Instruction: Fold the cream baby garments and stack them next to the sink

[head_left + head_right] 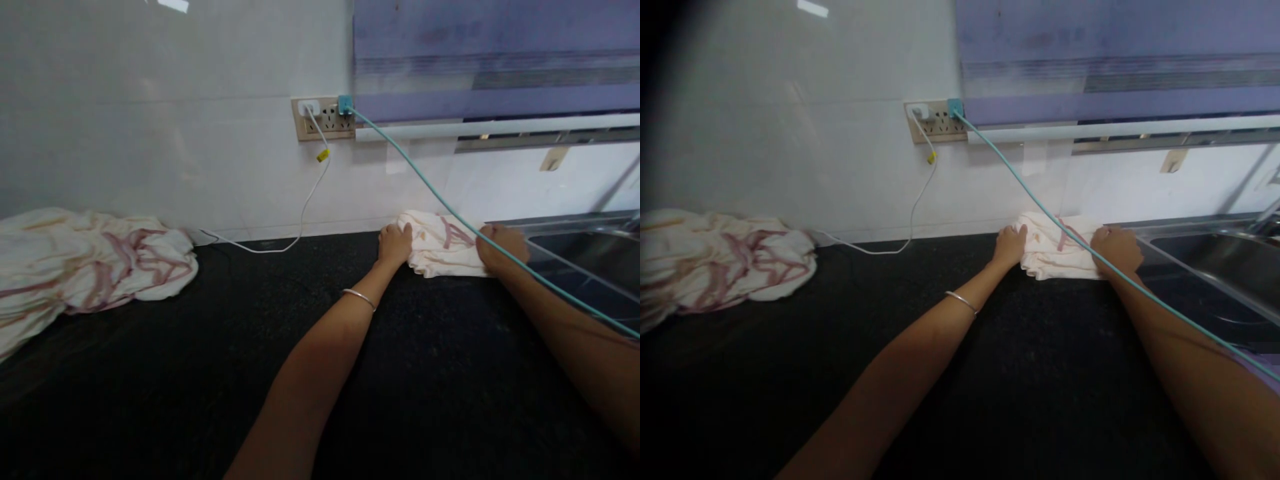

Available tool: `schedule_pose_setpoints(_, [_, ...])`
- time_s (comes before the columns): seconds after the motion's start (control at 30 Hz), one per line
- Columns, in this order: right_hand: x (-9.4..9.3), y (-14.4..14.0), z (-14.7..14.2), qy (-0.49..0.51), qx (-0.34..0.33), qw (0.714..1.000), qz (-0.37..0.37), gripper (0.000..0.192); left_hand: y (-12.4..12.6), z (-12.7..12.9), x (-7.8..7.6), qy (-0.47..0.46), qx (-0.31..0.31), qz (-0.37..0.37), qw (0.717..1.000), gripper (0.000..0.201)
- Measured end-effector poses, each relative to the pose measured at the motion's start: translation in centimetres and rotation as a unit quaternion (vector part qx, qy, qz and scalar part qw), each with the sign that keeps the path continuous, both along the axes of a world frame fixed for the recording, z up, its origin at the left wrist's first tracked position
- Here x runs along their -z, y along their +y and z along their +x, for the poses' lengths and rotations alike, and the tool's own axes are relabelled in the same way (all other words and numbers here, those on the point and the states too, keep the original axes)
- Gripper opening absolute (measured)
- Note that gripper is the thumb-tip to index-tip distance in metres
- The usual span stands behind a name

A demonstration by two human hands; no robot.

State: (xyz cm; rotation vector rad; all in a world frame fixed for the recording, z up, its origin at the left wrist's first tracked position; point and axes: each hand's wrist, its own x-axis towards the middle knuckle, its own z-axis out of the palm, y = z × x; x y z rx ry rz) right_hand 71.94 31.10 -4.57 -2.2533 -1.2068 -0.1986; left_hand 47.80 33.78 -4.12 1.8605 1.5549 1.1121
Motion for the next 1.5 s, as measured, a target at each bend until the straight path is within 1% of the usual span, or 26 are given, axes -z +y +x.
schedule_pose_setpoints(0.07, [-0.2,-1.1,-0.8,-0.038,0.004,0.998,0.054,0.057,-0.9,-0.8,-0.1,-0.02,-0.022,0.019,0.999,0.05])
schedule_pose_setpoints(0.1, [-0.4,-1.7,-1.2,-0.064,0.0,0.994,0.084,0.055,-1.6,-1.3,-0.2,-0.026,-0.034,0.027,0.999,0.047])
schedule_pose_setpoints(0.17, [-0.8,-2.9,-2.4,-0.11,-0.012,0.986,0.126,0.05,-3.6,-2.8,-0.2,-0.023,-0.036,0.043,0.998,0.038])
schedule_pose_setpoints(0.23, [-1.0,-4.0,-4.0,-0.14,-0.044,0.981,0.131,0.044,-6.1,-4.9,-0.3,0.009,-0.018,0.064,0.998,0.025])
schedule_pose_setpoints(0.3, [-1.2,-5.3,-6.2,-0.166,-0.108,0.974,0.113,0.041,-9.3,-7.7,-0.4,0.054,0.009,0.079,0.995,0.017])
schedule_pose_setpoints(0.33, [-1.3,-6.1,-7.5,-0.179,-0.15,0.967,0.099,0.039,-11.0,-9.3,-0.5,0.079,0.025,0.084,0.993,0.016])
schedule_pose_setpoints(0.4, [-1.7,-8.4,-10.6,-0.196,-0.232,0.95,0.076,0.036,-14.7,-12.8,-0.9,0.143,0.071,0.092,0.983,0.016])
schedule_pose_setpoints(0.47, [-2.3,-11.2,-14.4,-0.194,-0.289,0.935,0.068,0.034,-18.1,-16.4,-1.5,0.226,0.119,0.1,0.962,0.016])
schedule_pose_setpoints(0.5, [-2.7,-12.8,-16.5,-0.185,-0.31,0.93,0.06,0.032,-19.5,-18.2,-1.9,0.268,0.131,0.108,0.949,0.015])
schedule_pose_setpoints(0.53, [-3.1,-14.2,-18.9,-0.168,-0.327,0.929,0.048,0.032,-20.6,-19.8,-2.2,0.297,0.125,0.106,0.941,0.016])
schedule_pose_setpoints(0.57, [-3.4,-15.6,-21.3,-0.145,-0.357,0.922,0.021,0.033,-21.4,-21.4,-2.4,0.311,0.112,0.092,0.94,0.016])
schedule_pose_setpoints(0.6, [-3.7,-16.7,-23.8,-0.122,-0.399,0.909,-0.012,0.035,-21.9,-22.8,-2.6,0.315,0.099,0.071,0.941,0.017])
schedule_pose_setpoints(0.63, [-3.8,-17.7,-26.2,-0.109,-0.445,0.887,-0.052,0.036,-22.1,-24.0,-2.7,0.316,0.092,0.049,0.943,0.017])
schedule_pose_setpoints(0.67, [-3.9,-18.4,-28.4,-0.109,-0.481,0.867,-0.072,0.034,-22.1,-24.9,-2.8,0.312,0.091,0.028,0.945,0.017])
schedule_pose_setpoints(0.73, [-3.8,-19.5,-31.8,-0.115,-0.525,0.839,-0.09,0.029,-21.9,-26.3,-2.8,0.297,0.116,0.002,0.948,0.016])
schedule_pose_setpoints(0.77, [-3.7,-19.9,-32.9,-0.121,-0.535,0.831,-0.094,0.029,-21.9,-26.7,-2.7,0.288,0.132,-0.002,0.948,0.016])
schedule_pose_setpoints(0.83, [-3.4,-20.4,-33.7,-0.126,-0.559,0.813,-0.097,0.031,-22.1,-27.0,-2.7,0.283,0.16,0.008,0.946,0.018])
schedule_pose_setpoints(0.97, [-2.6,-20.8,-32.2,-0.109,-0.642,0.754,-0.083,0.024,-23.9,-26.7,-2.8,0.343,0.159,0.033,0.925,0.018])
schedule_pose_setpoints(1.0, [-2.4,-20.8,-31.9,-0.099,-0.646,0.753,-0.079,0.023,-24.3,-26.6,-2.9,0.359,0.158,0.034,0.919,0.018])
schedule_pose_setpoints(1.07, [-1.8,-20.8,-31.7,-0.086,-0.639,0.761,-0.07,0.022,-24.7,-26.4,-3.0,0.376,0.157,0.038,0.912,0.018])
schedule_pose_setpoints(1.17, [-1.1,-20.9,-32.0,-0.071,-0.635,0.766,-0.064,0.019,-24.7,-26.5,-2.8,0.383,0.141,0.021,0.912,0.019])
schedule_pose_setpoints(1.23, [-1.0,-21.0,-32.2,-0.066,-0.638,0.765,-0.061,0.019,-24.6,-26.7,-2.6,0.388,0.131,0.006,0.912,0.018])
schedule_pose_setpoints(1.4, [-1.4,-21.1,-32.3,-0.061,-0.634,0.768,-0.07,0.019,-24.4,-26.7,-2.3,0.396,0.134,0.008,0.908,0.018])
schedule_pose_setpoints(1.43, [-1.5,-21.1,-32.3,-0.059,-0.626,0.774,-0.076,0.019,-24.5,-26.7,-2.3,0.394,0.134,0.008,0.909,0.018])
schedule_pose_setpoints(1.5, [-1.6,-21.2,-32.3,-0.06,-0.596,0.796,-0.092,0.018,-24.5,-26.7,-2.4,0.384,0.136,0.012,0.913,0.018])
